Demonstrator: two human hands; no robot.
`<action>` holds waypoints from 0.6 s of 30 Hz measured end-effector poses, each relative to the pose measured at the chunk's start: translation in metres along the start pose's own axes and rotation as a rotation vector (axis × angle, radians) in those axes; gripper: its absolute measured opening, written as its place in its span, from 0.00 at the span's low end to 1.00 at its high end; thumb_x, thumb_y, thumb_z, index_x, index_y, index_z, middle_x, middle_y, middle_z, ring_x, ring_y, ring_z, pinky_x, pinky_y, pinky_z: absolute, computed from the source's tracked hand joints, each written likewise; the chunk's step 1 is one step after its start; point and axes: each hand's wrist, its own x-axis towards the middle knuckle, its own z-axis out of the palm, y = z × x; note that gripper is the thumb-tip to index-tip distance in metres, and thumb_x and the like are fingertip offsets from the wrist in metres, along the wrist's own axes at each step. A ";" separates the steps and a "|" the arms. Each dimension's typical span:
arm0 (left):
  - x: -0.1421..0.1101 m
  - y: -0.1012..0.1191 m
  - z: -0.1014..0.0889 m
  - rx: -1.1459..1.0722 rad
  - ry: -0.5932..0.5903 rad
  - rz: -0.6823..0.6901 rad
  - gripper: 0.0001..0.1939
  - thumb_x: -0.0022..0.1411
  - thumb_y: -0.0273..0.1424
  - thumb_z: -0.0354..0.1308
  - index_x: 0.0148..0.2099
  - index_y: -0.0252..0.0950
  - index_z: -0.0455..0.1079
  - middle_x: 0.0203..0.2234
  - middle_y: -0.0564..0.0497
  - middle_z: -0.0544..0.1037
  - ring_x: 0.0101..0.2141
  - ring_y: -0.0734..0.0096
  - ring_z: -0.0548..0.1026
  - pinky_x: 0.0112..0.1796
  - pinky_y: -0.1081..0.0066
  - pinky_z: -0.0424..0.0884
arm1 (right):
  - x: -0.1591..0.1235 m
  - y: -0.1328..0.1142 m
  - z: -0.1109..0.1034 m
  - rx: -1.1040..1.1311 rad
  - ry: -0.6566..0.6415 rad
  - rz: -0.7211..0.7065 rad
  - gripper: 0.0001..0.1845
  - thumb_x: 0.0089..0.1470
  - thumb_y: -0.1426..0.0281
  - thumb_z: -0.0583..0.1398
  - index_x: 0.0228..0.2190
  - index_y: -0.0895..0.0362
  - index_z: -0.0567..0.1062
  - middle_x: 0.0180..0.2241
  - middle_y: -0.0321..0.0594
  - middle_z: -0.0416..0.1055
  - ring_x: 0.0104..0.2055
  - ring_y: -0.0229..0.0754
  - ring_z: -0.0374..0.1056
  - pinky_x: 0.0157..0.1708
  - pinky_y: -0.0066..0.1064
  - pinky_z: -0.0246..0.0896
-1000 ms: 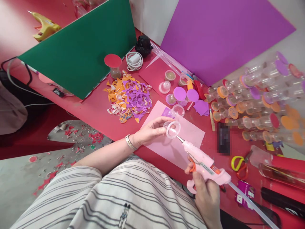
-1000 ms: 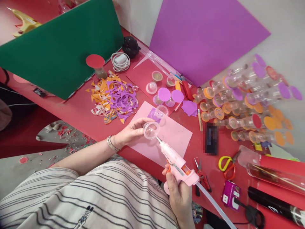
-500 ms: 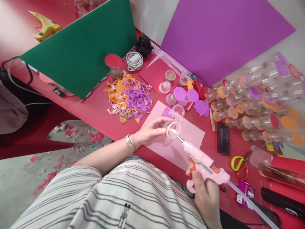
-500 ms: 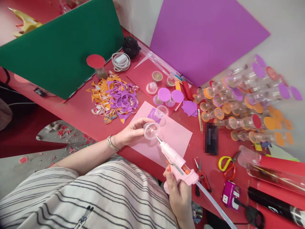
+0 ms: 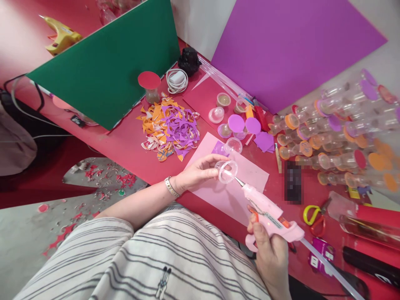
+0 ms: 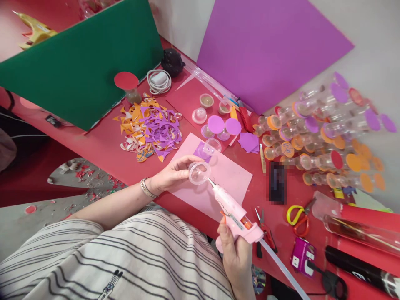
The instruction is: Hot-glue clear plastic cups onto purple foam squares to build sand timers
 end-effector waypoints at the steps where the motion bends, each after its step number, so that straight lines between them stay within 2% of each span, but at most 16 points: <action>1: 0.000 0.000 0.000 -0.002 0.001 -0.002 0.24 0.48 0.39 0.76 0.47 0.40 0.78 0.39 0.48 0.80 0.37 0.71 0.76 0.37 0.74 0.68 | -0.001 0.003 0.000 -0.013 -0.007 -0.025 0.17 0.55 0.55 0.66 0.31 0.57 0.80 0.29 0.44 0.81 0.28 0.42 0.76 0.25 0.29 0.72; 6: -0.001 0.001 -0.001 -0.008 0.000 -0.009 0.23 0.48 0.39 0.76 0.46 0.39 0.78 0.40 0.48 0.81 0.38 0.70 0.76 0.38 0.73 0.69 | -0.005 0.011 -0.001 -0.050 -0.026 -0.040 0.16 0.57 0.58 0.65 0.36 0.59 0.81 0.30 0.45 0.81 0.26 0.42 0.76 0.22 0.30 0.72; 12: -0.001 0.001 0.000 0.004 -0.012 -0.011 0.24 0.48 0.40 0.76 0.47 0.38 0.78 0.39 0.47 0.81 0.38 0.69 0.77 0.38 0.73 0.70 | -0.002 0.001 0.003 -0.078 0.016 -0.126 0.15 0.57 0.59 0.64 0.32 0.58 0.83 0.25 0.44 0.79 0.21 0.40 0.71 0.18 0.30 0.69; 18: 0.000 0.000 -0.001 -0.009 -0.035 -0.008 0.23 0.48 0.40 0.76 0.46 0.38 0.77 0.38 0.48 0.81 0.38 0.69 0.77 0.40 0.72 0.70 | 0.000 -0.001 0.005 -0.111 0.058 -0.219 0.14 0.57 0.60 0.65 0.32 0.58 0.83 0.28 0.45 0.81 0.24 0.41 0.73 0.19 0.28 0.69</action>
